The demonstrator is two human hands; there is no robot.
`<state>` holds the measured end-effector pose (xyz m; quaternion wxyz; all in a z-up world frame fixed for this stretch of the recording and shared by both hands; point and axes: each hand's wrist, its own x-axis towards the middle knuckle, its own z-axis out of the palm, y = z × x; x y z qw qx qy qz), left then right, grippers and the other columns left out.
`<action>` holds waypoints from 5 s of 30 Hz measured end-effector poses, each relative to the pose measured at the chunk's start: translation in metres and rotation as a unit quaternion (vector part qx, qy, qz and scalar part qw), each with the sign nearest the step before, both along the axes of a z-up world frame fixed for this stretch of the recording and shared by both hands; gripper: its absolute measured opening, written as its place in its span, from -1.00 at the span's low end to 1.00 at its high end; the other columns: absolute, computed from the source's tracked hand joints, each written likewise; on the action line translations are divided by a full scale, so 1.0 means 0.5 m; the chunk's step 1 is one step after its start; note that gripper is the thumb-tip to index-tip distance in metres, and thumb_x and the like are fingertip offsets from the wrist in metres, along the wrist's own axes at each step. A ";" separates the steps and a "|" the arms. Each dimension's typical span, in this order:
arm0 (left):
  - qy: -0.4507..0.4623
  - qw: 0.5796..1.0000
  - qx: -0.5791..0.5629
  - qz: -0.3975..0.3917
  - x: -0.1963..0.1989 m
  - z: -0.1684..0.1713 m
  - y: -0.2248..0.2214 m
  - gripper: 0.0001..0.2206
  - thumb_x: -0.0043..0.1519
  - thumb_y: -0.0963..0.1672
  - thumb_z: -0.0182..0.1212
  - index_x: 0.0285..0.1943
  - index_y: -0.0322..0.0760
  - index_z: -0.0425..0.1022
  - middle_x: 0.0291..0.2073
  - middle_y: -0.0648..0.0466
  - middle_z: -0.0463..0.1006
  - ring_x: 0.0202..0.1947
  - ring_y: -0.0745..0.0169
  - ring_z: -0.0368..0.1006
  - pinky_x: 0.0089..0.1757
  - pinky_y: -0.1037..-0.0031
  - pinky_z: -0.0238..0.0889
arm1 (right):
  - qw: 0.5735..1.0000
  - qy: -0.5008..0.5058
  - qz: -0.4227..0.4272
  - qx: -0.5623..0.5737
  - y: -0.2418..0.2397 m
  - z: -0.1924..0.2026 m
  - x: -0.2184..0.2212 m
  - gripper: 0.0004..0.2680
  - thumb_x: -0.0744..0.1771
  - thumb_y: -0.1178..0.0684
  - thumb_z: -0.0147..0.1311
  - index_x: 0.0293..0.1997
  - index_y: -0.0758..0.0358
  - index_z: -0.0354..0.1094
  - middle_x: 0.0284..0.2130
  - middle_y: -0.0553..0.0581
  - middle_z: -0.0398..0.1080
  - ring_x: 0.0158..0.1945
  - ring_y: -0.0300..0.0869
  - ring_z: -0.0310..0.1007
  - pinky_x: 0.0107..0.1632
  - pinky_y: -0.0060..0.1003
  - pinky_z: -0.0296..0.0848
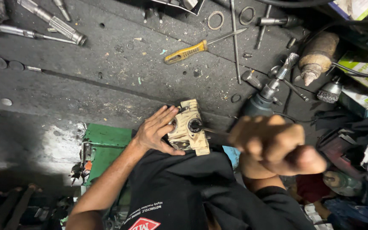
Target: The person uses a screwdriver to scrape and clean the interior surfaces of a metallic engine cylinder head. They rotate the part to access different areas and continue scraping the inside of the cylinder bore.
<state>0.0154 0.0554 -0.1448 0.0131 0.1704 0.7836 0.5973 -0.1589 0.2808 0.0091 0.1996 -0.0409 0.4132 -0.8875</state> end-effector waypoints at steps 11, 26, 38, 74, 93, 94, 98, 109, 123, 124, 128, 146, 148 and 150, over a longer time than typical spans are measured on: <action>0.002 1.000 0.016 0.003 0.007 -0.010 -0.004 -0.18 -0.12 0.18 0.68 0.05 -0.34 0.25 0.22 -0.37 0.42 0.25 -0.32 0.42 0.29 -0.05 0.19 | 0.995 -0.053 -0.057 -0.065 0.014 -0.056 0.023 -0.63 0.40 -0.25 -0.36 -0.59 0.11 -0.04 -0.79 -0.06 -0.05 -0.76 -0.25 -0.18 -0.64 -0.21 -0.09; 0.003 1.000 -0.005 -0.008 0.007 -0.012 0.003 -0.14 -0.12 0.22 0.65 0.09 -0.31 0.23 0.23 -0.35 0.42 0.24 -0.33 0.43 0.28 -0.07 0.19 | 0.992 -0.119 0.011 -0.047 0.031 -0.072 0.008 -0.61 0.40 -0.25 -0.37 -0.58 0.15 0.01 -0.80 -0.02 -0.04 -0.75 -0.25 -0.22 -0.64 -0.18 -0.14; -0.002 1.000 -0.007 -0.002 0.023 -0.024 0.001 -0.13 -0.12 0.22 0.65 0.12 -0.27 0.20 0.25 -0.32 0.42 0.26 -0.30 0.42 0.30 -0.07 0.14 | 0.982 -0.100 -0.062 -0.145 0.064 -0.091 0.024 -0.60 0.41 -0.31 -0.40 -0.56 0.11 -0.04 -0.77 -0.06 -0.09 -0.73 -0.28 -0.24 -0.64 -0.28 -0.12; -0.021 1.000 -0.015 -0.006 0.028 -0.022 0.002 -0.21 -0.14 0.23 0.65 -0.03 -0.27 0.27 0.25 -0.29 0.44 0.28 -0.26 0.41 0.32 -0.08 0.09 | 0.995 0.032 -0.085 0.040 -0.024 -0.003 0.131 -0.66 0.38 -0.16 -0.15 -0.59 0.15 0.03 -0.79 -0.02 0.06 -0.77 -0.20 -0.06 -0.61 -0.21 0.06; 0.033 0.999 -0.006 0.031 0.006 0.010 0.002 -0.10 -0.12 0.24 0.57 0.13 -0.37 0.18 0.28 -0.40 0.37 0.30 -0.38 0.37 0.31 -0.14 0.09 | 0.948 -0.031 -0.318 0.016 0.045 0.060 0.107 -0.56 0.46 -0.45 -0.50 -0.44 0.04 -0.11 -0.73 -0.10 -0.17 -0.63 -0.33 -0.41 -0.55 -0.33 -0.21; 0.034 0.999 -0.009 0.032 0.009 0.012 0.000 -0.10 -0.12 0.24 0.58 0.13 -0.36 0.18 0.28 -0.40 0.37 0.30 -0.39 0.37 0.31 -0.14 0.10 | 0.942 0.016 -0.333 0.037 0.066 0.079 0.098 -0.58 0.43 -0.46 -0.51 -0.43 0.03 -0.12 -0.73 -0.10 -0.17 -0.65 -0.34 -0.40 -0.58 -0.34 -0.22; 0.045 0.998 -0.005 0.033 0.015 0.018 0.000 -0.09 -0.13 0.21 0.62 0.14 -0.37 0.17 0.30 -0.42 0.35 0.31 -0.41 0.35 0.31 -0.14 0.11 | 0.895 0.159 -0.399 0.116 0.105 0.123 0.069 -0.61 0.39 -0.45 -0.49 -0.39 0.04 -0.13 -0.72 -0.07 -0.18 -0.70 -0.33 -0.36 -0.66 -0.34 -0.20; 0.067 0.997 0.027 0.032 0.018 0.039 -0.003 -0.07 -0.16 0.10 0.69 0.26 -0.33 0.18 0.39 -0.37 0.27 0.41 -0.41 0.25 0.35 -0.18 0.04 | 0.837 0.413 -0.351 0.069 0.003 -0.167 -0.167 -0.73 0.40 0.04 -0.31 -0.55 0.20 -0.05 -0.71 0.02 -0.12 -0.63 -0.23 -0.22 -0.53 -0.24 -0.06; 0.084 0.995 0.019 0.045 0.044 0.040 -0.003 -0.10 -0.16 0.06 0.70 0.27 -0.32 0.20 0.43 -0.32 0.24 0.45 -0.31 0.23 0.39 -0.14 -0.01 | 0.787 0.282 -0.461 0.299 0.001 -0.113 -0.076 -0.78 0.36 0.35 -0.11 0.10 0.30 0.13 -0.06 0.13 0.34 0.04 -0.20 0.37 0.25 -0.29 0.34; 0.082 0.996 0.020 0.043 0.046 0.038 -0.003 -0.11 -0.15 0.06 0.69 0.27 -0.32 0.20 0.43 -0.32 0.25 0.45 -0.30 0.22 0.39 -0.14 -0.01 | 0.804 0.274 -0.439 0.291 0.017 -0.106 -0.046 -0.80 0.37 0.36 -0.10 0.09 0.30 0.14 -0.08 0.13 0.34 -0.01 -0.20 0.35 0.17 -0.28 0.36; 0.077 0.996 0.024 0.041 0.049 0.038 0.000 -0.17 -0.06 0.02 0.66 0.28 -0.32 0.19 0.44 -0.30 0.26 0.45 -0.27 0.24 0.41 -0.10 -0.01 | 0.851 0.229 -0.354 0.315 0.084 -0.091 0.075 -0.82 0.40 0.39 -0.08 0.08 0.30 0.19 -0.10 0.13 0.33 -0.06 -0.22 0.35 0.04 -0.33 0.39; 0.029 0.988 -0.148 0.018 -0.013 0.259 0.007 -0.40 0.08 -0.06 0.48 0.29 -0.31 0.38 0.32 -0.12 0.39 0.30 -0.16 0.35 0.22 0.19 0.24 | 0.780 0.192 0.007 0.595 0.076 -0.128 0.503 -0.50 0.22 0.00 0.38 0.20 0.36 0.22 -0.04 0.35 0.42 0.05 0.20 0.43 0.05 -0.02 0.41; 0.064 0.988 -0.141 -0.019 -0.037 0.272 0.014 -0.32 0.04 -0.05 0.48 0.33 -0.37 0.33 0.35 -0.20 0.32 0.34 -0.24 0.25 0.24 0.14 0.16 | 0.775 0.143 0.009 0.615 0.068 -0.122 0.497 -0.53 0.21 -0.02 0.38 0.17 0.28 0.26 -0.06 0.32 0.45 0.04 0.17 0.46 0.04 -0.04 0.43; 0.107 0.983 -0.139 -0.057 -0.065 0.275 0.024 -0.25 0.02 -0.03 0.50 0.37 -0.43 0.28 0.36 -0.24 0.26 0.38 -0.31 0.16 0.26 0.09 0.08 | 0.774 0.091 0.038 0.625 0.065 -0.112 0.483 -0.55 0.20 -0.03 0.39 0.14 0.22 0.29 -0.10 0.29 0.48 0.02 0.13 0.49 0.01 -0.07 0.45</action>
